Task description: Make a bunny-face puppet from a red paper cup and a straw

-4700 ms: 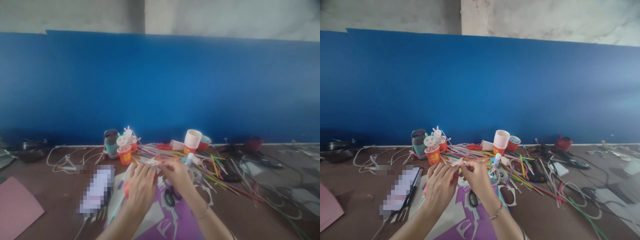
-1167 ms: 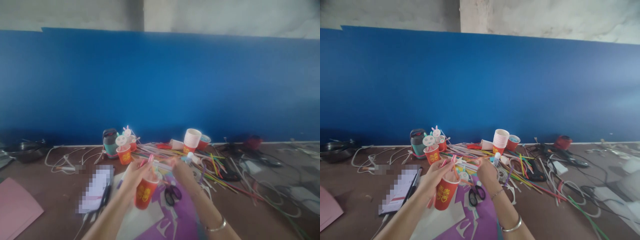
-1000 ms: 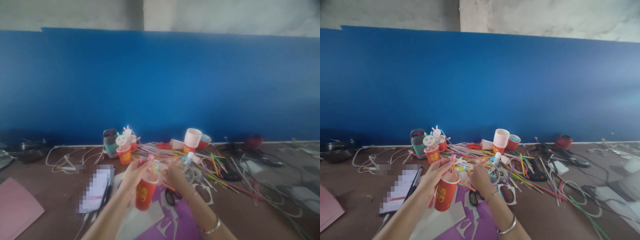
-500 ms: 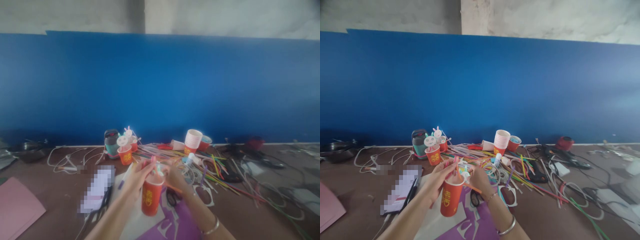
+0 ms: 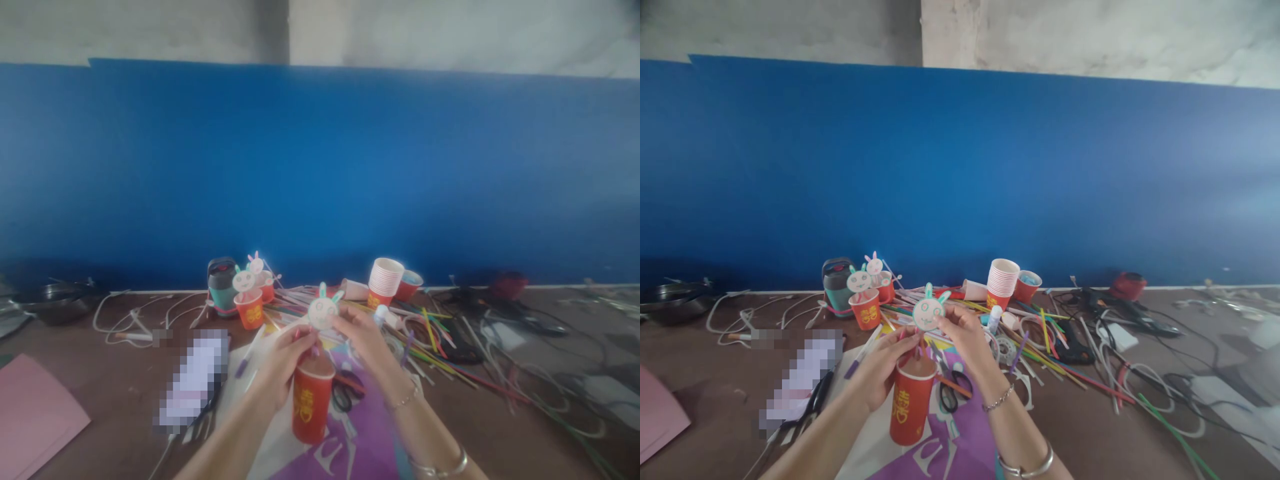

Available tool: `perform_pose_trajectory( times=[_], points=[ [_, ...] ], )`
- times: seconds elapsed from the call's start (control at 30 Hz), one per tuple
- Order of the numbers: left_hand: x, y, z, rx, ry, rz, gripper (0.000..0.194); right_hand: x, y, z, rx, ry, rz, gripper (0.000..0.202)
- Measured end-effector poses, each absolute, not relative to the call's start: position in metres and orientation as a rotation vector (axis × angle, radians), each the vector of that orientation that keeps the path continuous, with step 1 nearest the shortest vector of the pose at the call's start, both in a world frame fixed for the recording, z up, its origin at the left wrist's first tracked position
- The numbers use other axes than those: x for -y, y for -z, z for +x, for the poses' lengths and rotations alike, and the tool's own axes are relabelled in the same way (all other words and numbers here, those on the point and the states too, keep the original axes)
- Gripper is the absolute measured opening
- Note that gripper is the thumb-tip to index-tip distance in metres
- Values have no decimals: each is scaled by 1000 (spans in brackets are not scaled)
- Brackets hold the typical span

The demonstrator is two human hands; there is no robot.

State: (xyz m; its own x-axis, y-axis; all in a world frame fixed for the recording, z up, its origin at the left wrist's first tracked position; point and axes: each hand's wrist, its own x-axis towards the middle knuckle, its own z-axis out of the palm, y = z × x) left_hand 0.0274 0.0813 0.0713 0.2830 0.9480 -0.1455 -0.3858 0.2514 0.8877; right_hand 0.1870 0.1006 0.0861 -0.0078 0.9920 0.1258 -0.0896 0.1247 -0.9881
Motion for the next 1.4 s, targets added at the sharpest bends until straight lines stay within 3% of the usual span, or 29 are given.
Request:
perform_pose_trajectory(
  times=[1.1,1.4],
  points=[
    [-79,-70,31,-867,-1024,889,19,-100,-80,187,1377,-977,-1194,21],
    [-74,-79,35,-908,-1049,825,36,-95,-89,185,1402,-976,-1229,19]
  ],
)
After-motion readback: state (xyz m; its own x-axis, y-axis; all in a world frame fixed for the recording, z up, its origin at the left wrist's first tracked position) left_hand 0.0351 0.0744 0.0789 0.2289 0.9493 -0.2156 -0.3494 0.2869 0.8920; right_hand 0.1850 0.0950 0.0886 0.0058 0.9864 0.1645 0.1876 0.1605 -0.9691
